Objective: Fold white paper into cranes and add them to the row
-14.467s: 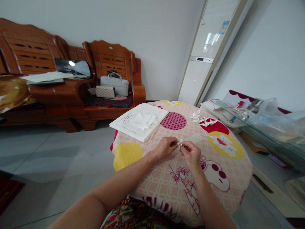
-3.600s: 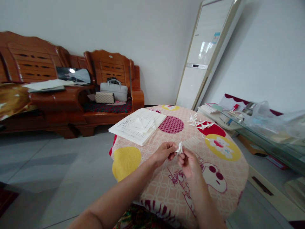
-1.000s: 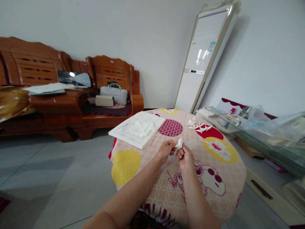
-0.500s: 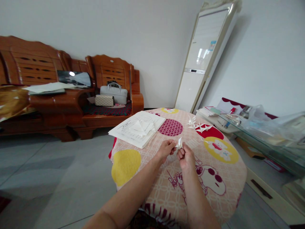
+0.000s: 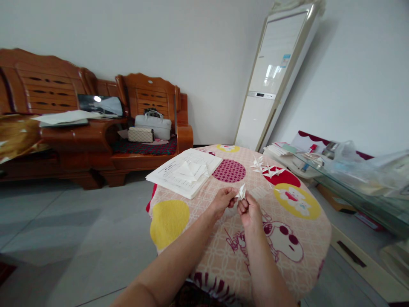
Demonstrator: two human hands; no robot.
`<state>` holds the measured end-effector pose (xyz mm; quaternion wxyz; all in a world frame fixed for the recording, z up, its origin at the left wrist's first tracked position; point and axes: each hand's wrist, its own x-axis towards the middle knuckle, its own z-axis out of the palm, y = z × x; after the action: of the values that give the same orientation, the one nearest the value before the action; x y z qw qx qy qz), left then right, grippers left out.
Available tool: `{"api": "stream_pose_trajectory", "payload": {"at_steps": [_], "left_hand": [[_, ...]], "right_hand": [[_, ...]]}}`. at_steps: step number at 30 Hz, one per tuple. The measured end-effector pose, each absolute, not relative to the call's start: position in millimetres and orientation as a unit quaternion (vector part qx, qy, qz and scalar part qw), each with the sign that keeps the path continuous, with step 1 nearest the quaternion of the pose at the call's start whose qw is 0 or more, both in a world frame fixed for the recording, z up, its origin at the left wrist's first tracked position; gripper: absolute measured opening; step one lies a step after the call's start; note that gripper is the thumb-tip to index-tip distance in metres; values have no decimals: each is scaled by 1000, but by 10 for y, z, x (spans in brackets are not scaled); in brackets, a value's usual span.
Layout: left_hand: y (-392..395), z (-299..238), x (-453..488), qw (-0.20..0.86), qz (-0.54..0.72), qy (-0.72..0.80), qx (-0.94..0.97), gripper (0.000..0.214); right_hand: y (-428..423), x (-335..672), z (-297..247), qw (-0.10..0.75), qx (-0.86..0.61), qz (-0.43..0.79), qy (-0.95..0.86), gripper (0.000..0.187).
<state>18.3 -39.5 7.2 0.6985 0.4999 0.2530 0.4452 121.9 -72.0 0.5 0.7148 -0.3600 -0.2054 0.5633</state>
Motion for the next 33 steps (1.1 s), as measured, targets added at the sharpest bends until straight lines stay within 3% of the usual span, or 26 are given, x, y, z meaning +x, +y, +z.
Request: {"api": "stream_pose_trajectory", "payload": {"at_steps": [11,18,33], "left_hand": [[-393,85,154,640,465,269,549,42],[-411,93,174,733,465,221,445,42],[-377,4,198,799,448,195,351,38]], "right_hand": [[-768,1176,58,726,-370,527,-241,44],[-738,1201,39,713,-349,568,-218,41],[-719,1233,-20,685,-341,617,-186,40]]}}
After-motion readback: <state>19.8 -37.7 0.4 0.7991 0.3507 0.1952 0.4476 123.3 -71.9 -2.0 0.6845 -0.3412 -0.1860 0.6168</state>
